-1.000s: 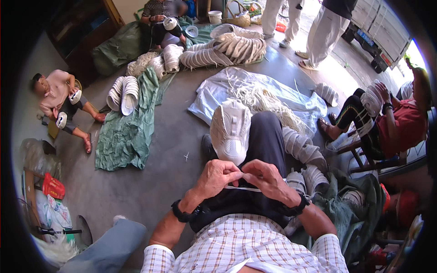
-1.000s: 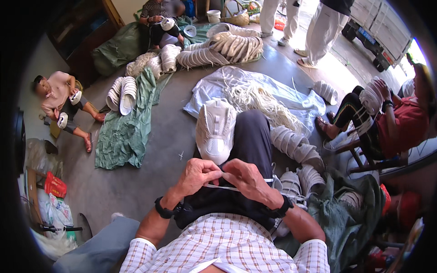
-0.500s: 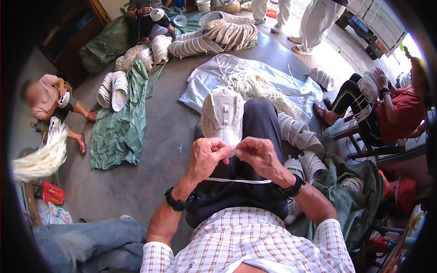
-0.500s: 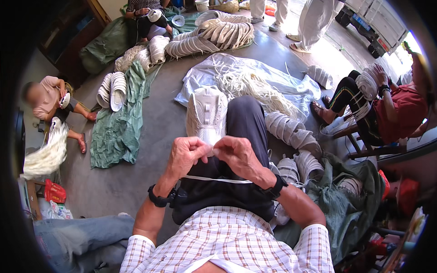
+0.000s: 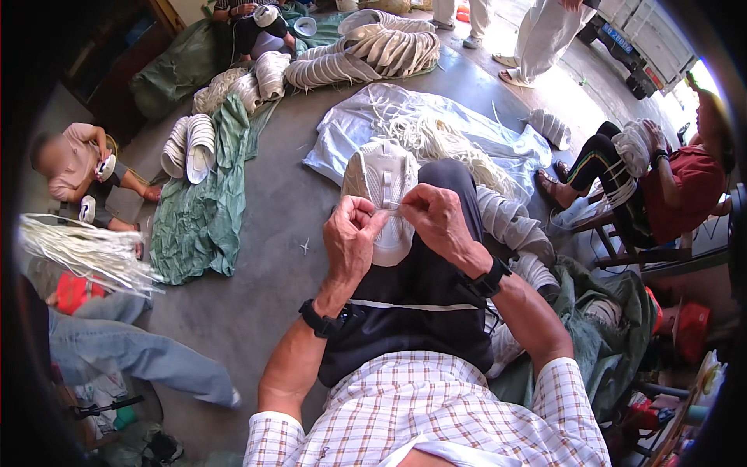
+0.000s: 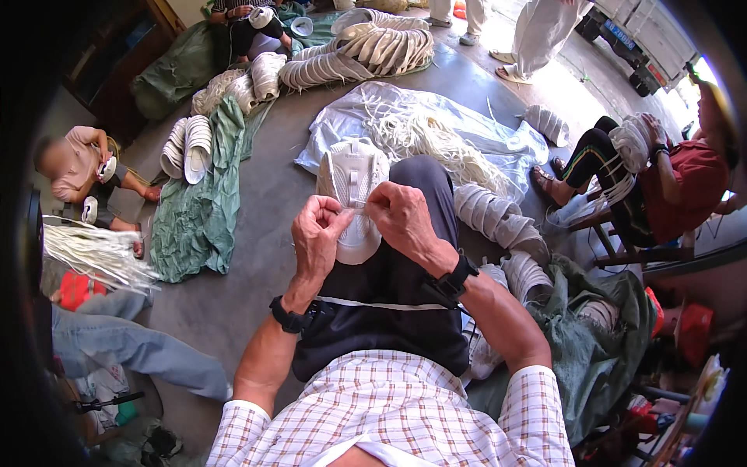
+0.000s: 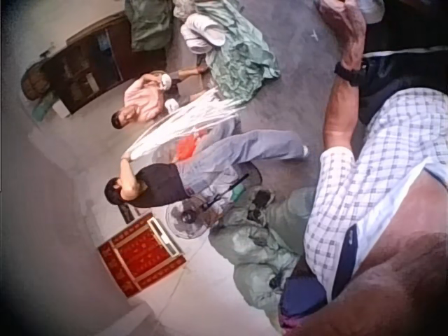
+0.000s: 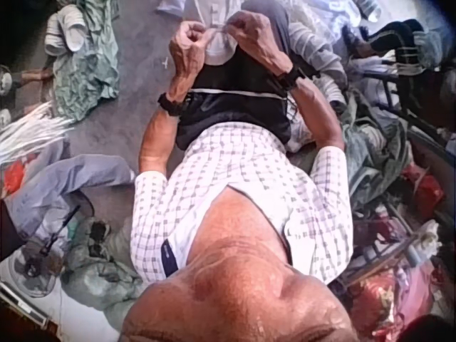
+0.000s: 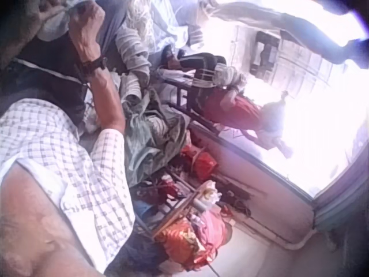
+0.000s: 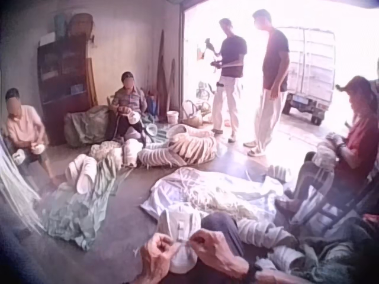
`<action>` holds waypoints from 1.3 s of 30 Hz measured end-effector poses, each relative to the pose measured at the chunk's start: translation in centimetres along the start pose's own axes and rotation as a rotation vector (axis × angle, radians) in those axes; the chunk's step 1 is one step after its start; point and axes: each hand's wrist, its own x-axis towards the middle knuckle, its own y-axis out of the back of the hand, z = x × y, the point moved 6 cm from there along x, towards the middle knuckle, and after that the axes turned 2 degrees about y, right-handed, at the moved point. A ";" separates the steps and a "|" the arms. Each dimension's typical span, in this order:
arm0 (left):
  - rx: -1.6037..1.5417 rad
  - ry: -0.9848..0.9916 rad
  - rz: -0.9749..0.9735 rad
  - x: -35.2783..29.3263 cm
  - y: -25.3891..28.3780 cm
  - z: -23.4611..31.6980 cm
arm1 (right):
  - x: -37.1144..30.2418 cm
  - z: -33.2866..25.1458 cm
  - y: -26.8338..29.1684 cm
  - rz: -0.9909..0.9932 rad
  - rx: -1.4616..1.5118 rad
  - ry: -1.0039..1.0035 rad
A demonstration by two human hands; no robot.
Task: The recorder is lacing white sneakers while sitting in a workspace with several other workers doing similar assembly tasks.
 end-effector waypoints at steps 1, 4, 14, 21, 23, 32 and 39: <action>-0.002 0.000 0.002 0.0 0.0 0.0 | 0.1 -0.2 -0.1 -0.010 -0.022 0.009; -0.013 -0.014 0.004 -0.1 0.0 -0.1 | 0.4 -0.7 -0.2 -0.029 -0.046 0.044; 0.018 -0.030 0.001 -0.2 0.0 -0.6 | 0.9 -2.0 -0.9 -0.196 -0.309 0.182; -0.013 -0.028 0.004 -0.2 -0.1 -0.3 | 1.8 -1.6 -0.9 -0.203 -0.247 0.183; -0.054 -0.017 -0.001 -0.2 -0.1 -0.5 | 2.1 -2.4 -1.1 -0.159 -0.245 0.273; -0.189 0.016 -0.019 -0.7 -0.1 -0.3 | 1.1 -1.1 -0.1 -0.100 -0.245 0.248; -0.025 -0.218 0.055 0.5 0.7 1.1 | 1.8 -1.4 -1.5 -0.143 -0.282 0.298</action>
